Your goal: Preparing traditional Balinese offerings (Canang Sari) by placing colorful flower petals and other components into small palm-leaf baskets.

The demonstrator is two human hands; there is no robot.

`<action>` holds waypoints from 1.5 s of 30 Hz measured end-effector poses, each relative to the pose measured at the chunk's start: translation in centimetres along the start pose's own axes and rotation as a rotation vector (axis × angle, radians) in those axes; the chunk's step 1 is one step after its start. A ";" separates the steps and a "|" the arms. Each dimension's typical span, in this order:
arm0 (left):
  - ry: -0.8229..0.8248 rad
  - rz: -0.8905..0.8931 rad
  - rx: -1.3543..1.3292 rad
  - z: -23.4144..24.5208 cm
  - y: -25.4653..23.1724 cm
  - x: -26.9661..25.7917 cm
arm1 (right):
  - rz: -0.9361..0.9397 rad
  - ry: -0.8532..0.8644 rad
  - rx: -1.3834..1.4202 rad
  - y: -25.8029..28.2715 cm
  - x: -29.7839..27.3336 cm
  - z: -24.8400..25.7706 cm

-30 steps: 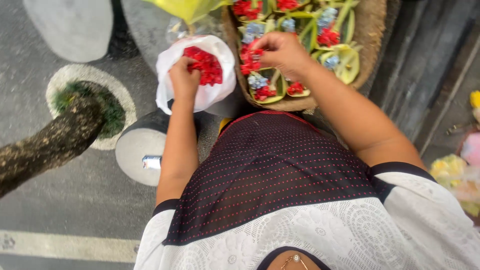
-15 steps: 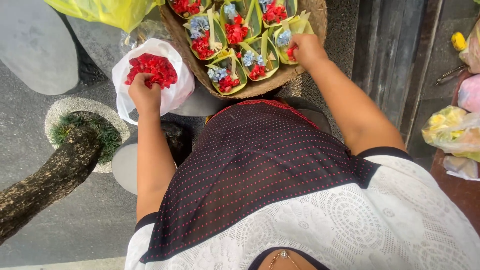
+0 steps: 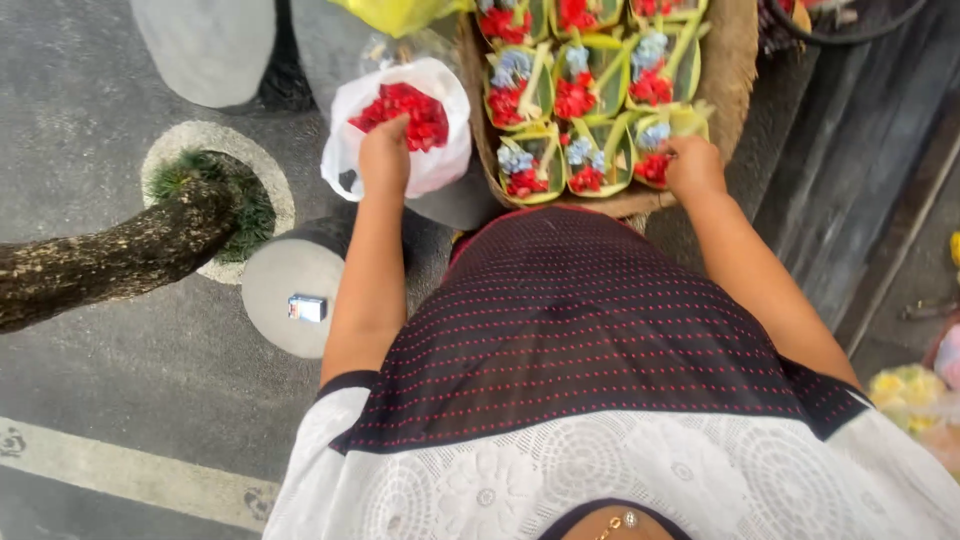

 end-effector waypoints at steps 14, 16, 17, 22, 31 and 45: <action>-0.172 0.608 -0.347 6.6 4.1 -4.7 | 0.609 0.306 0.301 24.4 5.5 -0.7; -0.180 0.506 -0.417 5.8 5.3 -4.3 | 0.546 0.355 0.334 27.7 6.8 -1.9; -0.198 0.413 -0.481 5.4 5.9 -4.1 | 0.497 0.412 0.372 29.4 7.5 -2.6; -0.106 0.501 -0.776 8.3 3.0 -0.5 | 0.485 0.425 0.354 30.6 9.8 -7.6; 0.044 0.275 -0.406 13.1 -1.5 4.7 | 0.586 0.364 0.510 30.0 8.9 -10.1; -0.115 0.288 -1.158 20.6 -6.1 -0.2 | 0.627 0.446 0.940 37.1 8.7 -6.6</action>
Point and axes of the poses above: each hand's wrist, its own x-axis towards the middle knuckle, its own z-axis out of the back of the hand, y = z × x, the point moved 3 cm from there along x, towards the middle knuckle, and after that the axes turned 4 degrees about -x, right-handed, at the moved point
